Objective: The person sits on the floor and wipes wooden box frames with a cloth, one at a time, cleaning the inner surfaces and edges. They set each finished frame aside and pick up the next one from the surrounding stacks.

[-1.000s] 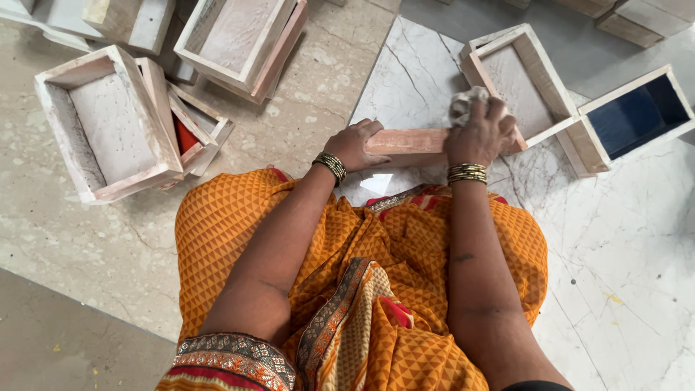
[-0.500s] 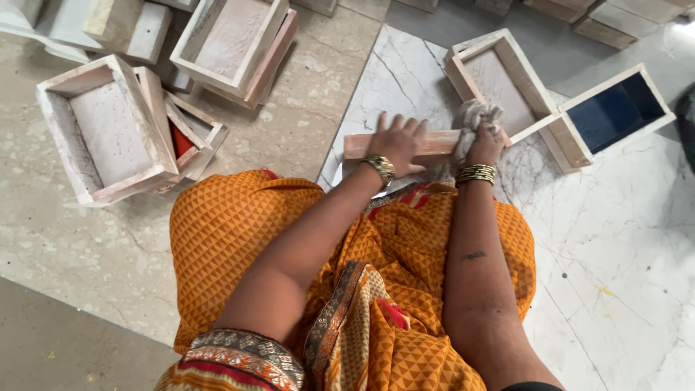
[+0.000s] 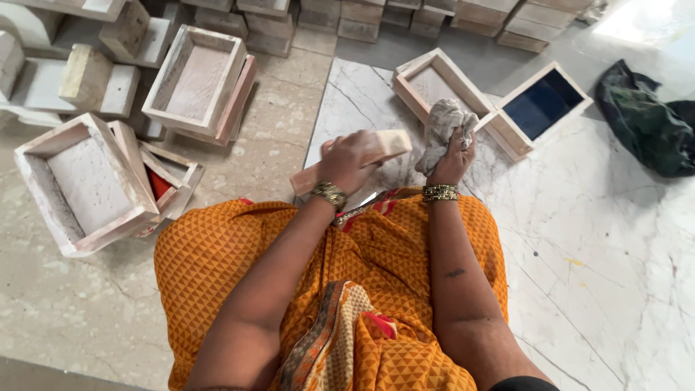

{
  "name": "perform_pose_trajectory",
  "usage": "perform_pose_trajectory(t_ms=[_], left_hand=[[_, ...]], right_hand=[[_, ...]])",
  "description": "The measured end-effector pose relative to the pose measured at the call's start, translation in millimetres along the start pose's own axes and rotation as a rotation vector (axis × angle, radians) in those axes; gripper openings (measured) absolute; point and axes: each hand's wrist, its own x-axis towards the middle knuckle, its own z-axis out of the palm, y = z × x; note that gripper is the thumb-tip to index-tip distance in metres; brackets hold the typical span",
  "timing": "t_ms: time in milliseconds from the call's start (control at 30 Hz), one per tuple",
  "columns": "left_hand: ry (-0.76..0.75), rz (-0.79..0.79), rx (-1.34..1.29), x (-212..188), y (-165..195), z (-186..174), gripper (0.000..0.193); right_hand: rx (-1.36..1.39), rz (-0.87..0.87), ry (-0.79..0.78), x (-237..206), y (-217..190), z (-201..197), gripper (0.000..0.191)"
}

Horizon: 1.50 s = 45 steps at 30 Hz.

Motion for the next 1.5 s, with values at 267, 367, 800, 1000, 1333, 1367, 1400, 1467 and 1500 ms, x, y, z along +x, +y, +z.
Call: perform_pose_trajectory(t_ms=[267,367,800,1000,1333,1367,1400,1467,1500], left_hand=[[0.286,0.053,-0.397,-55,-50,-5,0.062],[0.187,-0.049,-0.359,-65,-60,-2,0.062],[0.139,-0.17,-0.32,-60,-60,-10,0.072],[0.238,-0.017,-0.235,-63,-47,-24,0.069],[0.356,0.237,0.088,-78,-9,-46,0.078],[0.361,0.27,0.197,-79,-5,-47,0.076],[0.366,0.3,0.303,-81,0,-47,0.074],[0.294,0.217,0.374,-84,8,-48,0.062],[0.257,0.174,0.41,-86,11,-48,0.056]], right_hand=[[-1.245,-0.794,-0.561,-47,-23,36,0.035],[-1.43,-0.67,-0.759,-100,-21,84,0.034],[-1.81,-0.374,-0.671,-106,-40,175,0.039],[-1.871,-0.165,-0.604,-63,-53,177,0.044],[-1.959,-0.388,-0.55,-96,-57,140,0.038],[-1.948,-0.485,-0.561,-101,-58,135,0.038],[-1.937,-0.581,-0.576,-107,-60,130,0.039],[-1.884,-0.451,-0.551,-121,-63,123,0.038],[-1.854,-0.387,-0.54,-126,-65,121,0.038]])
